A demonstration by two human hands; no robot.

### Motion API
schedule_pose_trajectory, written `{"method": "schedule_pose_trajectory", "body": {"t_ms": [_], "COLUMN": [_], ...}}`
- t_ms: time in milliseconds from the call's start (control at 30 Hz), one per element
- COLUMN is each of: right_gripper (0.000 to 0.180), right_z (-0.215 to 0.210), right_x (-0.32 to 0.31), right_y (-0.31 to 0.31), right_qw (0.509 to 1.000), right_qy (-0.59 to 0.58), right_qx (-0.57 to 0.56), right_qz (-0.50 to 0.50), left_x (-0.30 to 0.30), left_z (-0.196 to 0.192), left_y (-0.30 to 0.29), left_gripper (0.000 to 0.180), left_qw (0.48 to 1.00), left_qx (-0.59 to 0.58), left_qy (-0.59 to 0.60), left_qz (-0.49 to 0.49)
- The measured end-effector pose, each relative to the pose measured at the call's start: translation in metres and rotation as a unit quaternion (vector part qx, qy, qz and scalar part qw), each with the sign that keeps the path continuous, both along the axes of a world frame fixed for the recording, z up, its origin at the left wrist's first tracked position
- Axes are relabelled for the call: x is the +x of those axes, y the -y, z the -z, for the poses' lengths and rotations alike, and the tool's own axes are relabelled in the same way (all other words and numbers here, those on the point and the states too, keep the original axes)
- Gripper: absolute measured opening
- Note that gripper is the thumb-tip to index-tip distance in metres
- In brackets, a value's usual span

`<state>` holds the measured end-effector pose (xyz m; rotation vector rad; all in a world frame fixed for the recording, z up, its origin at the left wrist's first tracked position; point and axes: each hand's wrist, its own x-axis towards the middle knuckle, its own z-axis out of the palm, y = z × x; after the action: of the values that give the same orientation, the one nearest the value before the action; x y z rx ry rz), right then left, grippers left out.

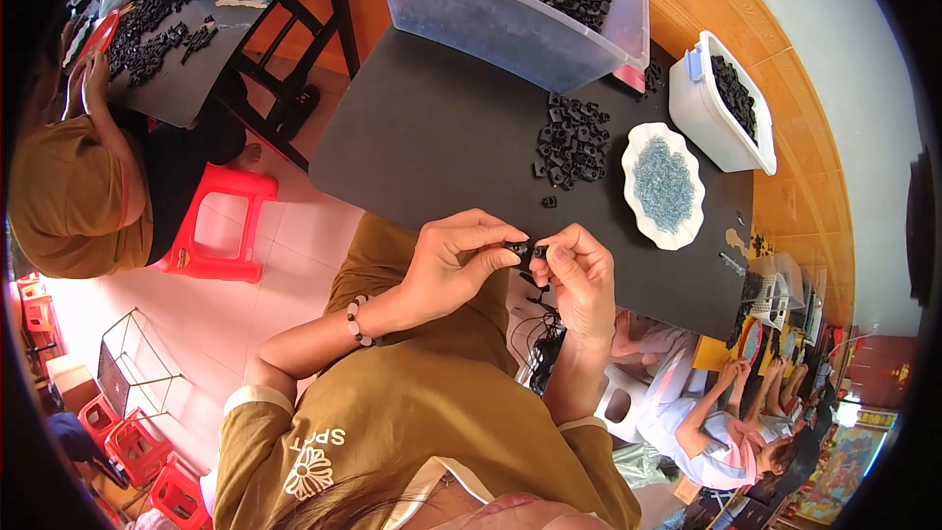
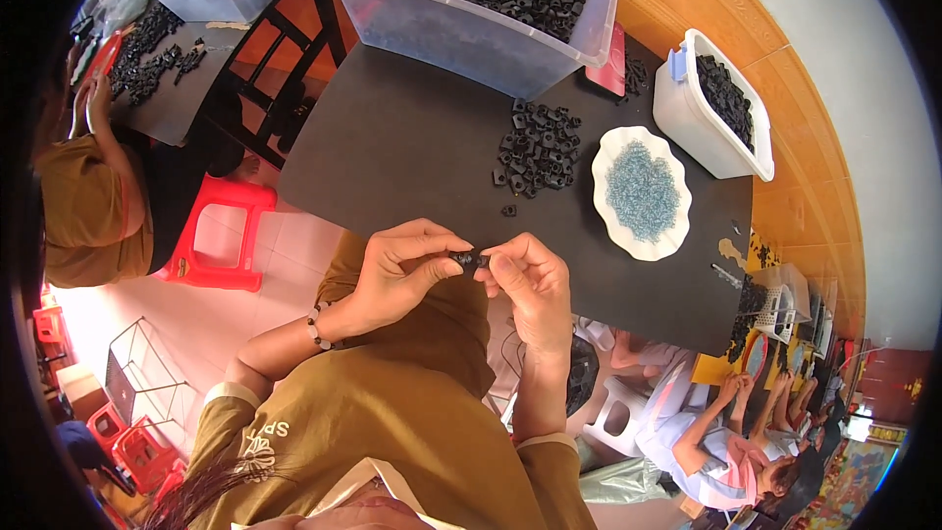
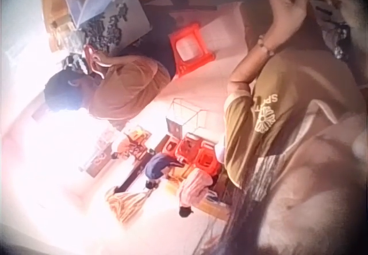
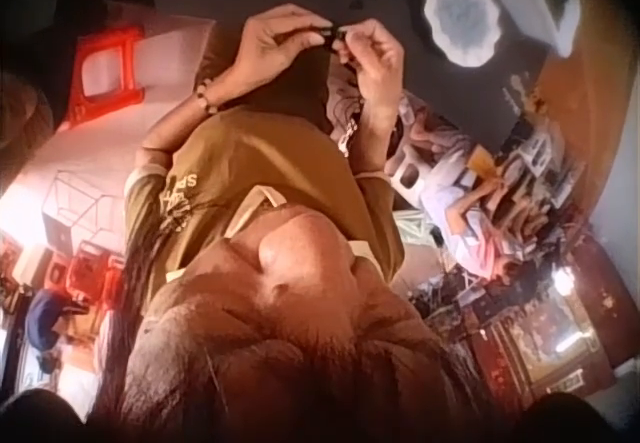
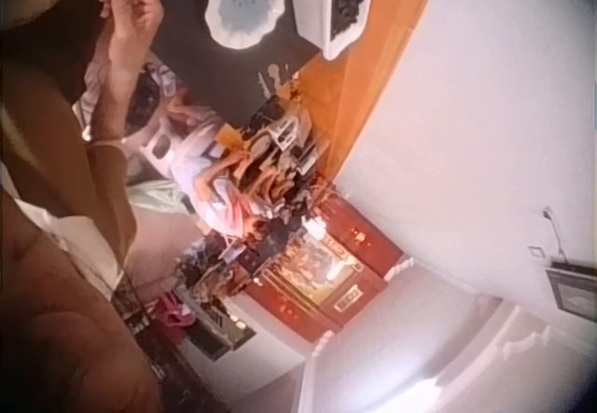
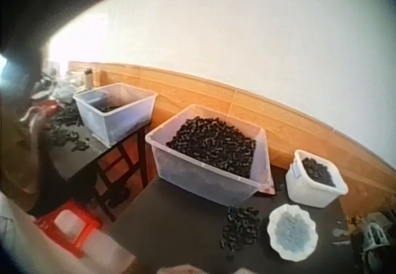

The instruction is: The person assembles plastic components by picking up springs from a dish and inserting them into plastic clips from the table by hand.

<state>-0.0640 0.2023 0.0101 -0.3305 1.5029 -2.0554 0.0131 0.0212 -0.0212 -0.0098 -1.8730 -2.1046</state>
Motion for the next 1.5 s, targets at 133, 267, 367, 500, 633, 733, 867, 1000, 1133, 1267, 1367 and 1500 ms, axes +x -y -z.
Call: {"method": "schedule_pose_trajectory", "body": {"t_ms": [133,267,367,500,633,733,867,1000,1133,1267,1367,1500], "right_gripper": [0.015,0.013,0.013,0.013,0.013,0.013,0.015,0.016,0.015,0.014,0.014,0.013], "right_z": [0.001,-0.001,-0.004,0.005,0.005,0.008,0.010,0.007,0.010,0.010,0.011,0.012], "right_x": [0.005,0.009,0.013,0.013,0.014,0.012,0.011,0.011,0.009,0.009,0.008,0.007], "right_y": [0.002,0.004,0.011,0.005,0.005,0.004,0.004,0.005,0.000,0.000,0.000,-0.002], "right_qw": [1.000,0.999,0.999,0.994,0.993,0.993,0.993,0.995,0.998,0.999,0.999,0.999], "right_qy": [-0.011,-0.017,-0.013,-0.074,-0.086,-0.091,-0.090,-0.052,-0.035,-0.018,-0.017,-0.022], "right_qx": [0.014,0.030,0.030,0.073,0.076,0.070,0.067,0.065,0.039,0.010,-0.002,-0.001], "right_qz": [0.012,0.011,0.041,0.031,0.040,0.035,0.038,0.061,0.026,0.028,0.037,0.036], "left_x": [0.002,0.002,0.003,0.006,0.007,0.006,0.006,0.004,0.004,0.003,0.004,0.003], "left_z": [0.003,0.003,0.000,-0.001,-0.001,0.000,0.001,0.001,0.006,0.007,0.007,0.008], "left_y": [0.000,-0.002,-0.002,-0.001,-0.001,-0.002,-0.002,-0.002,-0.004,-0.005,-0.005,-0.004], "left_gripper": [0.023,0.024,0.024,0.024,0.024,0.023,0.023,0.023,0.023,0.022,0.023,0.022], "left_qw": [1.000,1.000,0.999,0.998,0.998,0.998,0.998,0.998,0.999,1.000,1.000,1.000], "left_qx": [0.015,0.006,-0.043,-0.065,-0.067,-0.059,-0.061,-0.063,-0.036,0.012,0.009,-0.002], "left_qy": [0.001,-0.019,-0.026,-0.008,-0.001,0.000,0.003,0.006,0.001,0.004,0.011,0.011], "left_qz": [0.005,-0.005,-0.012,-0.011,-0.013,-0.014,-0.013,-0.009,-0.009,-0.002,0.000,0.000]}}
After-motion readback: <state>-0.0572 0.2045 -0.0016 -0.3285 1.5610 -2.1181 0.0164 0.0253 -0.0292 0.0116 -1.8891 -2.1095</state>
